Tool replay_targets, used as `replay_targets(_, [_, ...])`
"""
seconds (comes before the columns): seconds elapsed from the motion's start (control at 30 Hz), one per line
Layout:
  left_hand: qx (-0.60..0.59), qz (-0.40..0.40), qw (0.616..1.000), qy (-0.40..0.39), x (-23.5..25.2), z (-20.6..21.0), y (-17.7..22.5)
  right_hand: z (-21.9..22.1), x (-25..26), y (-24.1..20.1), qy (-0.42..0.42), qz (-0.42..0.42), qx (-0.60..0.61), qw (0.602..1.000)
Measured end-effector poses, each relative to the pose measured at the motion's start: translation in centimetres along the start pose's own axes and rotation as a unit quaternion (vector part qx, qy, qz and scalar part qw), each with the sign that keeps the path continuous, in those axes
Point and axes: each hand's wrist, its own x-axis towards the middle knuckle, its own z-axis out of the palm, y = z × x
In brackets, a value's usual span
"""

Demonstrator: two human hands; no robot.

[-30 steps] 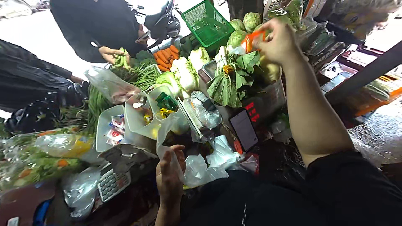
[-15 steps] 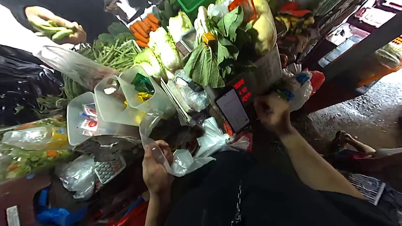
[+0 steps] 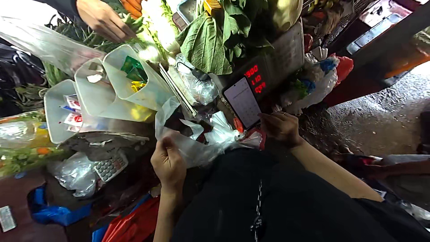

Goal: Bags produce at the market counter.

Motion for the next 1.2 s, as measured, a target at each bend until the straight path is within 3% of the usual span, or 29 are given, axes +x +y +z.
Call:
replay_targets(0.13, [0.03, -0.017, 0.999, -0.026, -0.3, -0.4, -0.4, 0.2, -0.1, 0.3, -0.034, 0.002, -0.034, 0.999])
replay_targets(0.37, [-0.001, 0.009, 0.997, -0.079, -0.7, -1.0, -0.8, 1.1, 0.9, -1.9, -0.081, -0.008, 0.012, 0.997])
replay_targets(0.47, [0.0, 0.048, 0.997, -0.065, -0.8, -0.7, -0.5, 1.2, 1.8, -4.0, -0.078, 0.022, 0.118, 0.99])
replay_targets(0.57, [-0.052, 0.07, 0.994, -0.065, -1.1, 0.4, 0.8, 1.6, 4.0, -7.9, -0.202, 0.035, 0.282, 0.937])
replay_targets(0.67, [-0.124, 0.083, 0.987, -0.064, -1.2, 1.3, 1.8, 3.4, 6.2, -10.6, -0.333, 0.01, 0.334, 0.882])
replay_targets(0.8, [-0.2, 0.048, 0.975, -0.081, -0.7, -0.9, 1.8, 5.2, 9.3, -10.9, -0.266, 0.0, 0.392, 0.881])
replay_targets(0.97, [-0.212, 0.0, 0.946, -0.245, 0.5, -4.3, 0.9, 6.0, 14.0, -12.8, -0.138, -0.069, 0.167, 0.974])
replay_targets(1.03, [-0.236, -0.022, 0.944, -0.229, 1.1, -4.5, 1.5, 6.4, 14.2, -14.4, -0.089, -0.065, 0.131, 0.985])
replay_targets(1.13, [-0.305, -0.08, 0.94, -0.133, 1.5, -4.1, 2.7, 6.9, 12.7, -16.6, -0.145, -0.056, 0.17, 0.973])
replay_targets(1.2, [-0.33, -0.116, 0.928, -0.125, 1.3, -4.2, 2.9, 7.6, 12.0, -16.8, -0.207, -0.036, 0.237, 0.949])
